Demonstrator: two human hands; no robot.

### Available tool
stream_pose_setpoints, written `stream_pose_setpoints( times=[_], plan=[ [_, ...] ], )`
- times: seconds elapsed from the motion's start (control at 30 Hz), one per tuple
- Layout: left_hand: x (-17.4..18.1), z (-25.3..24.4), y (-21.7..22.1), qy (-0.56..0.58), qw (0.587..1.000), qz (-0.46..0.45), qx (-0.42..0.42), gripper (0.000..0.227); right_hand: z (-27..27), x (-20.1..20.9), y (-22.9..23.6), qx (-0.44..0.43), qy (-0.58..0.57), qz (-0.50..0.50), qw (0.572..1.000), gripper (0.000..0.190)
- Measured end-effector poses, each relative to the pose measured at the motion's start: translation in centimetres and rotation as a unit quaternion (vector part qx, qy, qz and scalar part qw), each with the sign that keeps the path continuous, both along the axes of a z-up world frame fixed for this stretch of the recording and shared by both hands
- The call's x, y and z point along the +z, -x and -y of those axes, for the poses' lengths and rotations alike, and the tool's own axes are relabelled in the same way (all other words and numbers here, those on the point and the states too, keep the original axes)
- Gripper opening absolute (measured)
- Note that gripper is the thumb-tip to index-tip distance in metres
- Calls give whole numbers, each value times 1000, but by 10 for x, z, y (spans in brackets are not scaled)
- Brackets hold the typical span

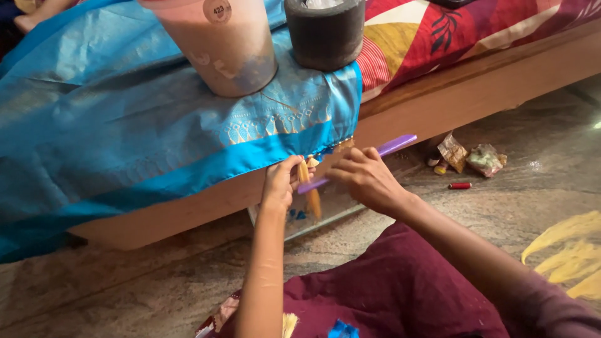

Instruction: Preparing and trimming silk tassels using a comb and scissors.

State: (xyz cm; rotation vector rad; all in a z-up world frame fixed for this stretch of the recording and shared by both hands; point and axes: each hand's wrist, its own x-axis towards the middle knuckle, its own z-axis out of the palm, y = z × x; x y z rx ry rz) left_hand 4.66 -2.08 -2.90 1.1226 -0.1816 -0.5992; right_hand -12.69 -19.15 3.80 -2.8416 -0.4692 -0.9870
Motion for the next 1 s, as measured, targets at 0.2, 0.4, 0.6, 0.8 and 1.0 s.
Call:
stream_pose_setpoints(
  times=[0.2,0.4,0.6,0.8,1.0],
  plan=[
    [6,1,5,-27,1000,5,10,23,2,20,-3,-26,-22,4,999,37],
    [16,-3,14,-41,999,2,17,18,29,-73,27,4,-125,-163,979,16],
    [4,-9,35,-80,960,265,47,27,43,-175,86,156,-98,-511,840,7],
    [33,-18,67,-105,952,283,50,26,-3,-81,-11,91,-563,-323,755,25],
    [40,-24,71,-137,935,321,68,26,-46,-49,-77,146,-819,-219,510,17]
  ],
)
